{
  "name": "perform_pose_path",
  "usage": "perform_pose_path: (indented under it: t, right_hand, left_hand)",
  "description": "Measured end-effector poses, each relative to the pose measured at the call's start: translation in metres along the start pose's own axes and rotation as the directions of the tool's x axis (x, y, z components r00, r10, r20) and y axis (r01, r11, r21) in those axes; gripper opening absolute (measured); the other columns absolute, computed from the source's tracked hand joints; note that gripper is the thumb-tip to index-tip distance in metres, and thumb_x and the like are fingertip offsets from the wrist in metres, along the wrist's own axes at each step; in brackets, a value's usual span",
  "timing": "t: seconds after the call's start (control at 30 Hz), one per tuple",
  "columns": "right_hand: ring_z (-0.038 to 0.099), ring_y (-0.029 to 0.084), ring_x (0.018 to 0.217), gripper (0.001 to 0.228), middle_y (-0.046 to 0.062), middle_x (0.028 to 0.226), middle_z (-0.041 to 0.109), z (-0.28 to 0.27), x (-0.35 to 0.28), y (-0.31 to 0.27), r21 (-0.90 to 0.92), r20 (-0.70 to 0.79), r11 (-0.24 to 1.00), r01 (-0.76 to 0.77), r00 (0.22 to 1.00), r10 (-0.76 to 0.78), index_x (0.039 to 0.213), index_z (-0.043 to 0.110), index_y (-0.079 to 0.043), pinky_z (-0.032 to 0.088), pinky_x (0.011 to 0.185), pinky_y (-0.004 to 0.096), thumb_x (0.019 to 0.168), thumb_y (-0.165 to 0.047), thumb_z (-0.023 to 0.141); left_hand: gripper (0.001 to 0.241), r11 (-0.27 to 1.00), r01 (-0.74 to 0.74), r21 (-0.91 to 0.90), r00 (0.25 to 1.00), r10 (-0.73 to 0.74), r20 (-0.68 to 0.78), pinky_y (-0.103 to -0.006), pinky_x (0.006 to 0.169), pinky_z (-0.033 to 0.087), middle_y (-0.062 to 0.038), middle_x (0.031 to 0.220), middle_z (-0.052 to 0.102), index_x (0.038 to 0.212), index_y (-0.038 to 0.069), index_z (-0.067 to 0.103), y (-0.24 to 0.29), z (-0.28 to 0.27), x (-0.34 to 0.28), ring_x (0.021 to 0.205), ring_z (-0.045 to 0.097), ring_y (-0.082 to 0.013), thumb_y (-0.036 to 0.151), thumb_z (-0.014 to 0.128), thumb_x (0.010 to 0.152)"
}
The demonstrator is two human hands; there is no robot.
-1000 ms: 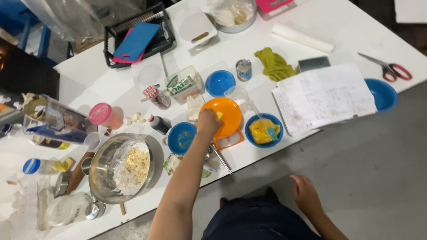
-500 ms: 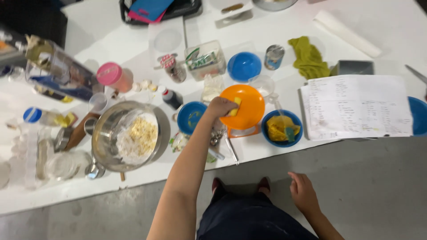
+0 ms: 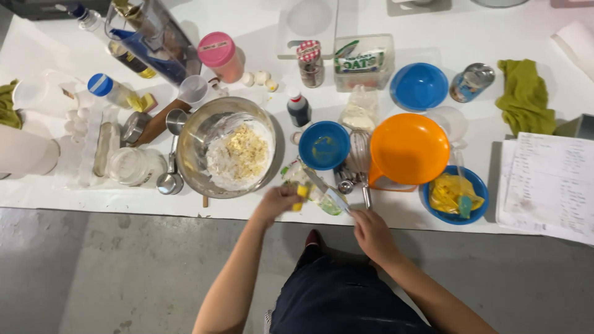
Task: Preparing dough by weighing, cutting butter, and mixing it with dry ingredients.
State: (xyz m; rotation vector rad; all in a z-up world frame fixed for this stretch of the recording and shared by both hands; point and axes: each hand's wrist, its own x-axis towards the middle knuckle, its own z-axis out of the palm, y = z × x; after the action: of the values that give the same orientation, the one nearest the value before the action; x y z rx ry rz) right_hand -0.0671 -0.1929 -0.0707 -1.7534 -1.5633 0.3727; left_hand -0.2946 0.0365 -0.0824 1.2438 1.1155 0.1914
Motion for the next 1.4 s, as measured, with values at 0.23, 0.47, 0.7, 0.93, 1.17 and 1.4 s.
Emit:
perform_pose_path:
  t: [0.23, 0.47, 0.7, 0.93, 1.17, 1.4]
  right_hand:
    - [0.062, 0.040, 0.105, 0.039, 0.021, 0.109, 0.063, 0.091, 0.067, 0.018, -0.139, 0.082, 0.990, 0.020, 0.997, -0.008, 0.124, 0.059, 0.000, 0.052, 0.090, 0.049, 0.086, -0.008, 0.065]
    - [0.059, 0.042, 0.098, 0.030, 0.022, 0.104, 0.058, 0.117, 0.073, 0.022, -0.339, 0.049, 0.926, -0.167, 0.980, 0.195, 0.110, 0.058, -0.001, 0.050, 0.083, 0.052, 0.082, -0.006, 0.065]
    - [0.060, 0.037, 0.099, 0.031, 0.024, 0.122, 0.058, 0.083, 0.063, -0.023, -0.320, -0.033, 0.942, -0.099, 0.995, 0.094, 0.115, 0.056, 0.003, 0.051, 0.086, 0.046, 0.085, 0.001, 0.064]
    - [0.060, 0.038, 0.105, 0.041, 0.015, 0.114, 0.061, 0.034, 0.017, -0.041, -0.250, -0.192, 0.950, -0.185, 0.972, 0.138, 0.119, 0.058, -0.003, 0.047, 0.090, 0.050, 0.079, 0.003, 0.067]
    - [0.057, 0.040, 0.107, 0.032, 0.016, 0.115, 0.061, -0.014, -0.033, -0.029, -0.143, -0.360, 0.943, -0.301, 0.903, 0.234, 0.115, 0.058, -0.004, 0.047, 0.094, 0.051, 0.085, 0.002, 0.066]
    - [0.058, 0.041, 0.107, 0.034, 0.019, 0.113, 0.060, -0.077, -0.081, 0.003, -0.121, -0.412, 0.939, -0.323, 0.876, 0.249, 0.114, 0.057, -0.003, 0.048, 0.092, 0.050, 0.082, 0.002, 0.067]
  left_hand:
    - [0.035, 0.973, 0.189, -0.131, 0.978, -0.198, -0.060, -0.0326, 0.061, 0.045, -0.008, 0.080, 0.073, 0.104, -0.005, 0.080, -0.096, -0.017, 0.028, 0.067, 0.060, -0.0183, 0.023, 0.079, 0.082]
    - [0.030, 0.760, -0.185, 0.623, 0.803, 0.483, -0.350, -0.0468, 0.072, 0.055, -0.017, 0.083, 0.069, 0.088, 0.001, 0.068, -0.086, -0.028, 0.038, 0.078, 0.066, -0.0374, 0.023, 0.083, 0.073]
    - [0.075, 0.570, -0.336, 0.750, 0.753, 0.641, -0.149, -0.0506, 0.089, 0.051, -0.026, 0.116, 0.058, 0.128, -0.004, 0.051, -0.033, -0.028, 0.001, 0.108, 0.055, -0.0464, 0.018, 0.086, 0.065]
    - [0.048, 0.557, -0.440, 0.704, 0.715, 0.692, -0.101, -0.0487, 0.088, 0.051, -0.017, 0.109, 0.063, 0.116, 0.003, 0.064, 0.003, 0.023, -0.034, 0.102, 0.059, -0.0400, 0.015, 0.085, 0.074]
    - [0.026, 0.771, -0.532, 0.352, 0.821, 0.571, -0.011, -0.0323, 0.069, 0.056, -0.007, 0.102, 0.069, 0.102, 0.009, 0.078, 0.051, 0.100, -0.039, 0.089, 0.065, -0.0225, 0.016, 0.084, 0.078]
    - [0.017, 0.926, -0.351, 0.140, 0.932, 0.331, 0.148, -0.0307, 0.079, 0.053, -0.005, 0.105, 0.075, 0.100, 0.009, 0.082, 0.028, 0.179, -0.024, 0.092, 0.066, -0.0157, 0.017, 0.082, 0.085]
